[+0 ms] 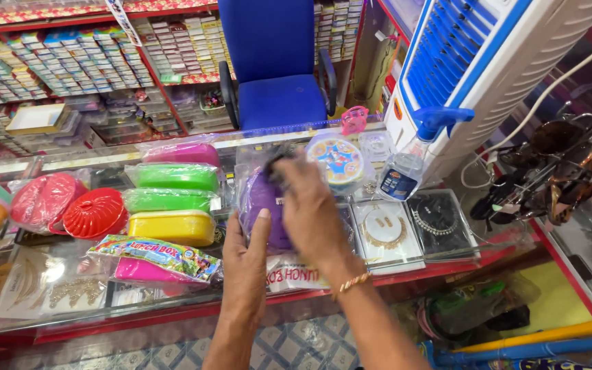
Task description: The person wipes the plastic packaging of several colorful plastic containers using a dark cloth. They handle the items one by one, turning them over to clean different sides, and then place them onto a shelf in the background.
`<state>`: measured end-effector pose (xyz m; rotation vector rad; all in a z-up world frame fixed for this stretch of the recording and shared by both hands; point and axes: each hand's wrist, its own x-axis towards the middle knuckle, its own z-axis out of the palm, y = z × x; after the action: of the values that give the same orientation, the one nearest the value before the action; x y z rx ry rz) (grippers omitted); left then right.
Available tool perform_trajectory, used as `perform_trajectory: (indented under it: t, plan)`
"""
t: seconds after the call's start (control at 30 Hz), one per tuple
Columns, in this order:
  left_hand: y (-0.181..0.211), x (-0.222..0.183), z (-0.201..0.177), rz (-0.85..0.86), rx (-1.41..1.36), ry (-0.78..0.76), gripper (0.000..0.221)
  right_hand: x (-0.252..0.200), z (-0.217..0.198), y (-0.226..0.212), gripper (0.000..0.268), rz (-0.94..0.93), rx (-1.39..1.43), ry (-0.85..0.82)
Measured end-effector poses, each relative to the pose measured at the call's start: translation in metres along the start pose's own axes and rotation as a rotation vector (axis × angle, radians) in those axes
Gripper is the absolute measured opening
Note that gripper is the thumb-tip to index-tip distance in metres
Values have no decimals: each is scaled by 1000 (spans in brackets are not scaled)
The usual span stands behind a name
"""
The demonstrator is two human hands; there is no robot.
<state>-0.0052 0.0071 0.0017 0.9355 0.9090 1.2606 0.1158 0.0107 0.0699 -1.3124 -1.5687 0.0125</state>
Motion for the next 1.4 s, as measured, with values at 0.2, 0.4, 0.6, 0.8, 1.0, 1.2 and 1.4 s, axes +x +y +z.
perform_trajectory:
  t: [0.2, 0.4, 0.6, 0.8, 1.0, 1.2, 1.4]
  plan:
    - [7, 16, 12, 35, -185, 44, 40, 1, 8, -6, 36, -41, 85, -65]
    - [16, 16, 2, 64, -105, 35, 41, 8, 2, -2, 36, 14, -28, -23]
    - [28, 25, 15, 5, -184, 31, 41, 12, 13, -9, 33, 23, 6, -21]
    - [32, 28, -3, 57, -148, 29, 40, 21, 8, -12, 35, 86, -42, -111]
    - [25, 35, 4, 28, -153, 41, 37, 15, 12, -17, 34, 35, -48, -14]
    - [26, 40, 0, 86, -273, 80, 36, 7, 9, 4, 34, 200, -103, -74]
    - [28, 41, 10, 56, -353, 110, 35, 4, -2, 8, 41, 274, -57, -42]
